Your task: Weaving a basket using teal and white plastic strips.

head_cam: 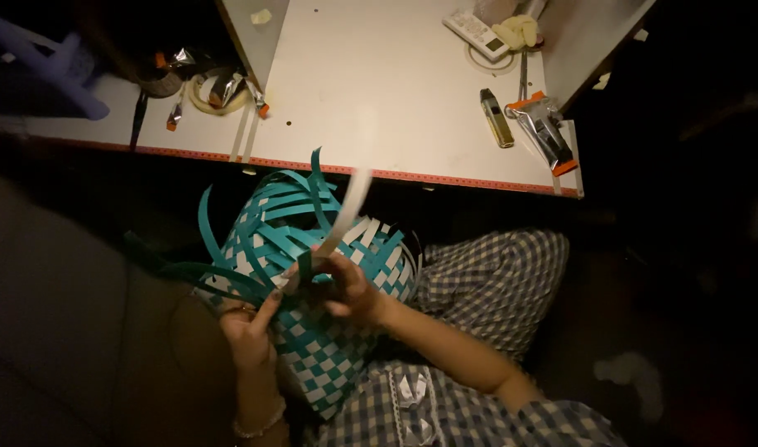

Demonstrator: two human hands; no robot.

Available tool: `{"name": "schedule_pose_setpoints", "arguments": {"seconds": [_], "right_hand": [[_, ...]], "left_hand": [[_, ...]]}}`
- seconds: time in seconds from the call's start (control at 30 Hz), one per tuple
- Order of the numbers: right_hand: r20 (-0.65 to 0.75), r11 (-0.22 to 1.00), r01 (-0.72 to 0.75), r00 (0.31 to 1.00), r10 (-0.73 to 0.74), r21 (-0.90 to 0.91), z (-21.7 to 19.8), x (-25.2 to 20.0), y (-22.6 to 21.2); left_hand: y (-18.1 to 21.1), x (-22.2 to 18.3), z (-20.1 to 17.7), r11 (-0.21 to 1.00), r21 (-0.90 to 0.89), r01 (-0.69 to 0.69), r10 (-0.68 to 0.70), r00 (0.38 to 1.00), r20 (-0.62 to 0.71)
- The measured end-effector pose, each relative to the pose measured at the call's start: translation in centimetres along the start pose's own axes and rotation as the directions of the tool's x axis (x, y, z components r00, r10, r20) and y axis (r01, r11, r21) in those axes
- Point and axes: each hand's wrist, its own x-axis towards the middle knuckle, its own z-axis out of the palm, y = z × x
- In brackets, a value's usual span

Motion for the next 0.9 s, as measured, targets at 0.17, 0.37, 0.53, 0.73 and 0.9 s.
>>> {"name": "schedule_pose_setpoints", "arguments": {"seconds": [0.17,0.37,0.53,0.73,0.9], "right_hand": [[-0.079,0.987,-0.108,0.99,0.118,0.119,0.4,1.0,-1.2],[-0.326,0.924,-0.3,0.871,0.367,0.236,1.9,0.7,0.8],[-0.391,0.808,-0.546,0.709,0.587,0.223,1.8,2.2,-0.9],[-0.408,0.827,-0.521,0.722,0.559,0.213,1.3,3.4,-1.2],[-0.42,0.856,-0.506,0.757,0.501,0.108,0.8,3.8,-1.8]], "left_hand": [[1.2,-0.2,0.5,0.989,0.02,0.149,-0.148,0.989,-0.02],[-1.0,0.3,-0.7,0.995,-0.076,0.07,-0.063,0.994,0.095],[2.1,-0.4,1.3,0.98,0.024,0.197,-0.199,0.973,0.121],[-1.2,0.0,-0.1,0.984,-0.028,0.177,-0.17,0.97,0.171],[-2.3,0.3,0.0,0.985,-0.146,0.097,-0.076,0.986,0.145]]}}
